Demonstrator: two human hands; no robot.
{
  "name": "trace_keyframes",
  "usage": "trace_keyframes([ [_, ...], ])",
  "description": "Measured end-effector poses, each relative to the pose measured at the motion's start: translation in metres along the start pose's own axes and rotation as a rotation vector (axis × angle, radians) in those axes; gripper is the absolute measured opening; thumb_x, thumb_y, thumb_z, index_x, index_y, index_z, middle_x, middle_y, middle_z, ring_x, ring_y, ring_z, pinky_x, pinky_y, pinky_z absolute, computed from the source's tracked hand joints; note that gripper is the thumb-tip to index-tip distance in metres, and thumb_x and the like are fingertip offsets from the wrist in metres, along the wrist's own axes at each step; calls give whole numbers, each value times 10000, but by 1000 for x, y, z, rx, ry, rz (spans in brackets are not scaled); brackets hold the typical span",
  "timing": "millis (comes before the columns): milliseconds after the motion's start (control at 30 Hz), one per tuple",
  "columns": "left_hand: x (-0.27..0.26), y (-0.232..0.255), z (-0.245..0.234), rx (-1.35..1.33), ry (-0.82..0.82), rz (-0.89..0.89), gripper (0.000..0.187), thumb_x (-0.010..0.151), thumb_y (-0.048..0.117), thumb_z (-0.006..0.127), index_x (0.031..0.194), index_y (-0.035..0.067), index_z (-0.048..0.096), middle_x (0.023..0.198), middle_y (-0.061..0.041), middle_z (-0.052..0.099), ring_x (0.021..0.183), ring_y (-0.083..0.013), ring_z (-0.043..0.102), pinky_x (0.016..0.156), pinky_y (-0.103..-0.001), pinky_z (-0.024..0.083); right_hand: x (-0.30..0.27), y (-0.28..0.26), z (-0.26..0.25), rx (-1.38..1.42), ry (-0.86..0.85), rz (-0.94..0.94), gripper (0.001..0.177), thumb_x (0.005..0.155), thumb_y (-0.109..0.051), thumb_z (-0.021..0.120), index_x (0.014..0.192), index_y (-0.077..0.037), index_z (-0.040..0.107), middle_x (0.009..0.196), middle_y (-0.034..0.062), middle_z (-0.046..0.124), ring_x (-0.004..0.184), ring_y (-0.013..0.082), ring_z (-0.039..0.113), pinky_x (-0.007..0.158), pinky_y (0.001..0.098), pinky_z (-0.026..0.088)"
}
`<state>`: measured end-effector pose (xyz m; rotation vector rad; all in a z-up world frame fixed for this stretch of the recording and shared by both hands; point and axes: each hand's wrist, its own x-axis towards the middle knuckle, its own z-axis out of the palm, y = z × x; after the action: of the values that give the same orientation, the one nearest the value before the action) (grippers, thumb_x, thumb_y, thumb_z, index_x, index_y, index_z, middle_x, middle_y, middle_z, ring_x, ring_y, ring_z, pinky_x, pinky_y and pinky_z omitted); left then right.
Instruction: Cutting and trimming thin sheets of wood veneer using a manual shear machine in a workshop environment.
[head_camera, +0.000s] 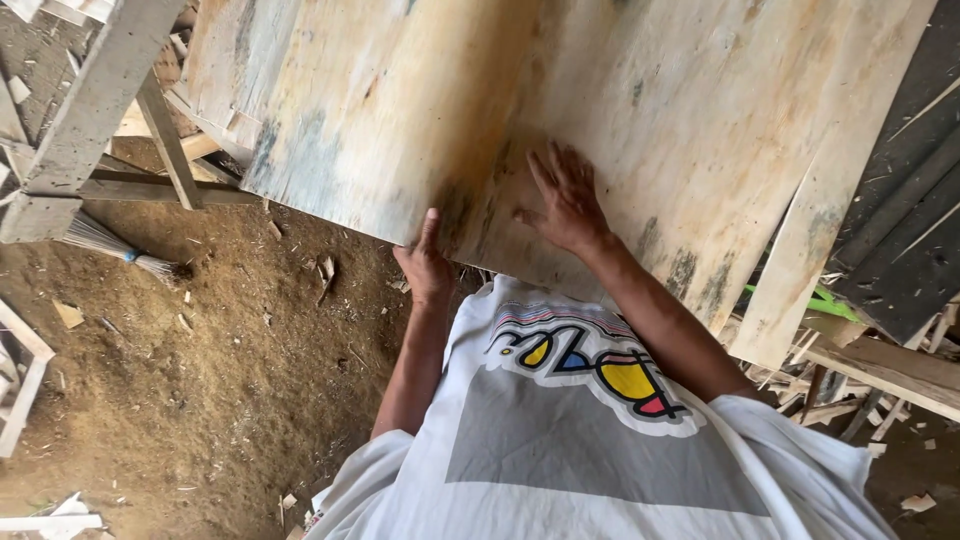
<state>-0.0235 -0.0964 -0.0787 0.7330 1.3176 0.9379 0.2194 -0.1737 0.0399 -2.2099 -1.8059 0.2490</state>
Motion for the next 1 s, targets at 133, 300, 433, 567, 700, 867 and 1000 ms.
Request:
trace_keyframes([
  [133,-56,90,28,-110,-146,209,235,922,215,799,990,-7,766,943,-124,760,822,-201,690,749,-330,570,7,5,7,31,-132,53,1032,792,-553,837,1614,-157,356,1668,254,248,1503,522,253,1174,695,259],
  [300,-39,61,19,-57,-181,396,255,996,220,786,1089,-16,752,1001,-68,757,854,-139,660,788,-299,555,10,12,22,13,-194,63,1028,825,-549,859,1630,-159,353,1662,280,219,1483,550,234,1143,748,253],
  [433,24,84,-2,428,65,956,218,1007,215,782,880,38,787,551,29,483,439,-100,320,457,-291,292,5,18,41,-88,-163,9,1114,742,-464,916,1625,-122,327,1680,302,155,1496,564,222,1095,811,237],
  [567,57,188,-8,171,10,808,163,963,137,787,808,88,785,567,-9,600,458,-116,429,465,-299,323,8,13,48,-108,-131,32,1206,652,-457,950,1617,-127,306,1643,334,142,1459,587,234,1065,840,228],
  [700,70,248,-14,-145,-72,412,132,903,113,785,780,67,796,704,-75,767,633,-172,744,598,-309,614,7,20,50,-105,-133,42,1193,651,-439,948,1623,-150,319,1670,304,143,1489,553,240,1094,819,246],
  [867,131,315,-45,303,-119,1126,147,1051,40,631,1064,31,777,967,-126,808,835,-195,796,733,-338,671,11,21,44,-78,-232,62,1146,680,-383,931,1623,-181,312,1684,260,114,1514,533,180,1133,782,227],
  [1000,270,283,-148,-220,-449,597,167,1040,15,675,877,23,711,738,-47,585,641,-95,507,609,-224,407,11,28,44,-79,-197,44,1088,726,-330,908,1622,-193,307,1699,239,118,1523,502,188,1148,765,238],
])
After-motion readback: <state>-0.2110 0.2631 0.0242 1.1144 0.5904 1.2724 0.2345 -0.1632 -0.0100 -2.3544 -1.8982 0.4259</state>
